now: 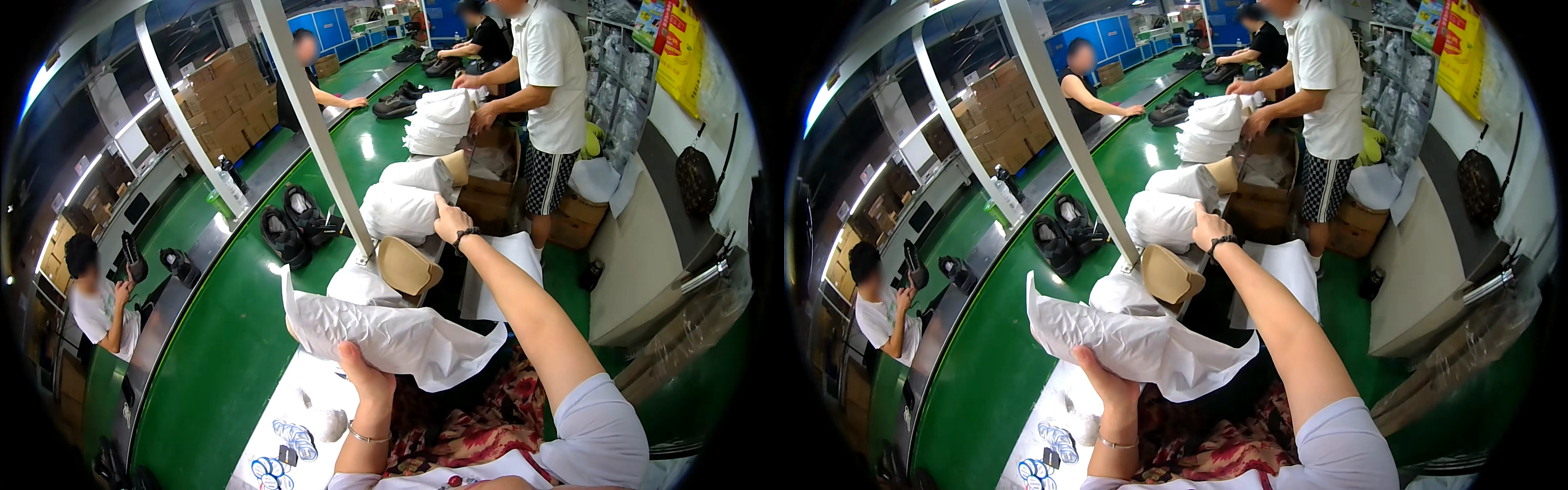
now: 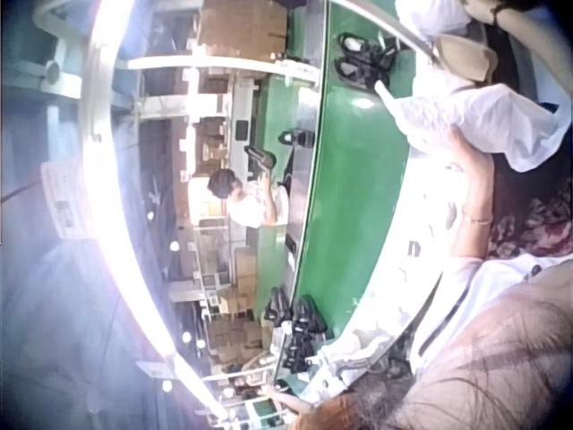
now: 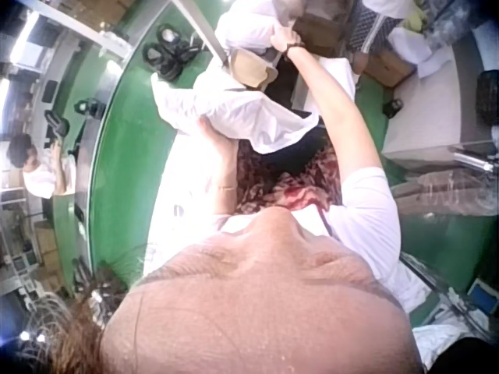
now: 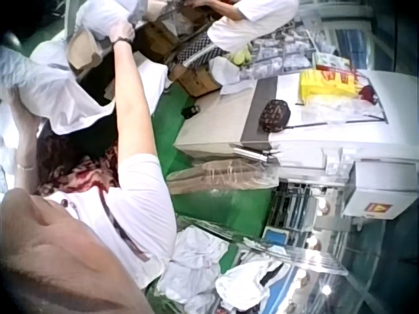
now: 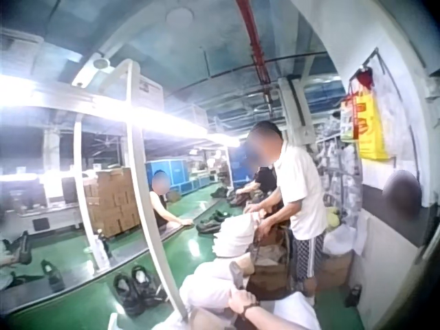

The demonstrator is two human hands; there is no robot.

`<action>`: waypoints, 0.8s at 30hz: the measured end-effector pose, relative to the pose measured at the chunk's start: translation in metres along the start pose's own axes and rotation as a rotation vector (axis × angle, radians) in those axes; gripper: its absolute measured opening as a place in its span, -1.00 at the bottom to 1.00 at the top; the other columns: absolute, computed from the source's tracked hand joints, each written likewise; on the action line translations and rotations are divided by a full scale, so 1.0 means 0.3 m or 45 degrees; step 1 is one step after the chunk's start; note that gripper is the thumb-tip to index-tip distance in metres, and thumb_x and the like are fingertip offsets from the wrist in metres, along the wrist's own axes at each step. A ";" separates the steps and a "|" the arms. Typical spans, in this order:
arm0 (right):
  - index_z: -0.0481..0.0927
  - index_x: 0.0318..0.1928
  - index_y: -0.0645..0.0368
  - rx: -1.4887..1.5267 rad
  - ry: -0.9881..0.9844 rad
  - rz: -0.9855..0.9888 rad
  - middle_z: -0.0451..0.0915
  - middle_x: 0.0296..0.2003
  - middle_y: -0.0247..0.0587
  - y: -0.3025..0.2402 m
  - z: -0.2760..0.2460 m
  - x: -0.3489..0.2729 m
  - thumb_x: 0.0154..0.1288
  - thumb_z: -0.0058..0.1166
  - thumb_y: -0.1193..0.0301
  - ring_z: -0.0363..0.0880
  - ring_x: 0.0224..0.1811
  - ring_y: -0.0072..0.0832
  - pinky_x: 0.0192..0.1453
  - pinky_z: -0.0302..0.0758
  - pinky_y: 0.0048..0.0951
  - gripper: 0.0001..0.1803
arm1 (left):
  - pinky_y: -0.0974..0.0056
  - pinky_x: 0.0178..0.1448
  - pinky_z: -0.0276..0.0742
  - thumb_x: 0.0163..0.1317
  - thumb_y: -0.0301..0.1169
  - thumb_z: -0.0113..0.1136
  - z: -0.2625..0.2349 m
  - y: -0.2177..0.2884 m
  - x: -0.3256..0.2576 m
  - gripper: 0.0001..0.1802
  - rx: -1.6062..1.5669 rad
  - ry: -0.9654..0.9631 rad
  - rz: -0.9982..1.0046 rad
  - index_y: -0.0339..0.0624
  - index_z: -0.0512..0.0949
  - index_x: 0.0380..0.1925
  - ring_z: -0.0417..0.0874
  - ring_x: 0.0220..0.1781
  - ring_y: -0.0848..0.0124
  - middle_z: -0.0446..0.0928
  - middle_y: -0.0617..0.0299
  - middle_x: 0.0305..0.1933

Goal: The person wraps shoe lasts in white paper and places them into a stack for another worker.

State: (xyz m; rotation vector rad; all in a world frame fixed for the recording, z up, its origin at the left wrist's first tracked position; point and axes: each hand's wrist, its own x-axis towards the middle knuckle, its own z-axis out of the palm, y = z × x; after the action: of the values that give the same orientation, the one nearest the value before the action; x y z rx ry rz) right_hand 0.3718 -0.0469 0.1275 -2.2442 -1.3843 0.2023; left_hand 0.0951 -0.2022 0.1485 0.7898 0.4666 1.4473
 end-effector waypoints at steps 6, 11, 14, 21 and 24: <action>0.33 0.12 0.30 1.301 -0.214 -0.094 0.55 -0.41 -0.20 0.020 -0.031 -0.086 0.21 0.08 0.29 0.58 -0.41 -0.57 -0.32 0.52 -0.53 -0.47 | 0.08 0.32 0.22 0.19 0.20 -0.09 -0.025 -0.028 0.055 -0.23 -0.067 0.036 -0.023 -0.14 0.19 0.23 0.35 0.22 0.20 0.31 0.16 0.22; -0.24 0.39 0.13 1.671 -0.893 -0.426 0.41 0.09 -0.11 0.009 -0.269 -0.473 0.09 0.24 0.15 0.40 0.11 -0.42 0.12 0.38 -0.39 0.06 | 0.09 0.29 0.26 0.15 0.25 -0.07 0.008 -0.017 0.120 -0.17 0.019 0.035 0.061 -0.21 0.21 0.19 0.38 0.20 0.20 0.34 0.11 0.17; -0.40 0.39 0.12 1.320 -0.812 -0.616 0.23 0.22 -0.03 -0.033 -0.251 -0.619 -0.06 0.38 0.29 0.24 0.24 -0.36 0.24 0.27 -0.36 0.26 | 0.11 0.28 0.26 0.14 0.26 -0.06 0.052 -0.057 0.101 -0.15 -0.031 0.024 0.034 -0.22 0.20 0.18 0.38 0.19 0.20 0.34 0.11 0.17; -0.15 0.37 0.16 0.925 -0.133 -0.631 0.34 0.14 0.03 -0.072 -0.205 -0.705 -0.14 0.36 0.48 0.36 0.18 -0.20 0.19 0.32 -0.35 0.13 | 0.16 0.29 0.24 0.14 0.31 -0.13 0.180 -0.093 0.047 -0.14 -0.116 0.081 -0.102 -0.17 0.17 0.20 0.37 0.20 0.24 0.33 0.12 0.17; 0.01 0.30 0.19 0.868 0.106 -0.606 0.48 -0.03 0.08 -0.083 -0.186 -0.714 -0.09 0.30 0.53 0.52 0.00 -0.13 0.01 0.47 -0.36 -0.05 | 0.17 0.29 0.25 0.16 0.31 -0.16 0.183 -0.091 0.046 -0.16 -0.174 0.066 -0.128 -0.16 0.20 0.18 0.39 0.18 0.26 0.36 0.15 0.15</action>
State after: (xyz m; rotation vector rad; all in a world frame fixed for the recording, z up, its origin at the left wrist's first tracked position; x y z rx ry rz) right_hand 0.2712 -0.2427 0.1607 -1.3246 -1.4753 0.3469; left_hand 0.1546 -0.1978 0.1683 0.6130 0.4361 1.3934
